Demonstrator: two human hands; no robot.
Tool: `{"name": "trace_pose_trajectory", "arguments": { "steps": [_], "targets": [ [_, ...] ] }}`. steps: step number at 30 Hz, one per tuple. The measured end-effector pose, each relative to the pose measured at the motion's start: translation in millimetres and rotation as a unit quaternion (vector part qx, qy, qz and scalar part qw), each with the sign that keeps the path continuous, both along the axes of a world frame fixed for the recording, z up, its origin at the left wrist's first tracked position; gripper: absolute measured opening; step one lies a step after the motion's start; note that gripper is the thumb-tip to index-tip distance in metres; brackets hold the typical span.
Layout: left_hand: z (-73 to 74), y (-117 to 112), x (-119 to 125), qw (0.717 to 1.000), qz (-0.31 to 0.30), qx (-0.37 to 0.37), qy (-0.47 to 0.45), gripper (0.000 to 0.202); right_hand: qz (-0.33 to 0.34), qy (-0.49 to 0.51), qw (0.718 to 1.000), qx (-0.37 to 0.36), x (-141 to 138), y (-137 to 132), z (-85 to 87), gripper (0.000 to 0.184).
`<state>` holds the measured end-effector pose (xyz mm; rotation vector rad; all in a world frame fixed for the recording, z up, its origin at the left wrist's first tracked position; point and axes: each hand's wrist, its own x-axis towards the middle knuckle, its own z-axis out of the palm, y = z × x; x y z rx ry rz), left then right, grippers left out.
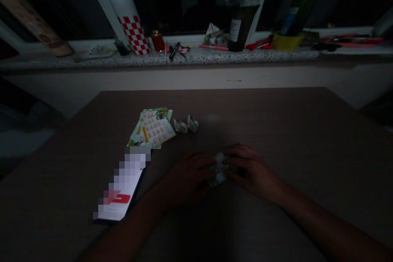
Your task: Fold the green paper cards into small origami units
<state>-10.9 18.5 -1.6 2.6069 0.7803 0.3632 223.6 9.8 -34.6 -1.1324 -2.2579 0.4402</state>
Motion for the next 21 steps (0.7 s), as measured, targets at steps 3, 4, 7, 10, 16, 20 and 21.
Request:
{"name": "trace_pose_trajectory", "arguments": {
  "steps": [3,4,7,10,16,20,21],
  "targets": [
    [-2.0,2,-4,1.0,-0.01,-0.002,-0.007,0.03,-0.008,-0.008,1.0,-0.011,0,-1,-0.2,0.029],
    [-2.6,2,-5,1.0,-0.007,-0.002,-0.01,0.029,-0.009,-0.011,1.0,-0.015,0,-2,0.1,0.029],
    [-2.2,3,-7,1.0,0.009,-0.011,-0.011,0.022,-0.006,-0.016,1.0,-0.02,-1,-3,1.7,0.027],
    [-0.6,5,-5,0.999,0.033,-0.027,-0.013,0.017,-0.006,-0.018,1.0,-0.023,-1,-3,2.8,0.027],
    [-6.3,6,3,0.996,0.089,-0.021,0.003,0.016,-0.005,-0.013,1.0,-0.022,-2,-2,2.0,0.029],
    [-11.3,3,10,0.988,0.151,-0.013,0.02,0.014,-0.005,-0.015,1.0,-0.027,-2,-2,1.0,0.03],
    [-11.9,2,13,0.986,0.168,-0.007,0.022,0.014,-0.005,-0.016,0.999,-0.028,-2,-2,0.7,0.028]
  ]
}}
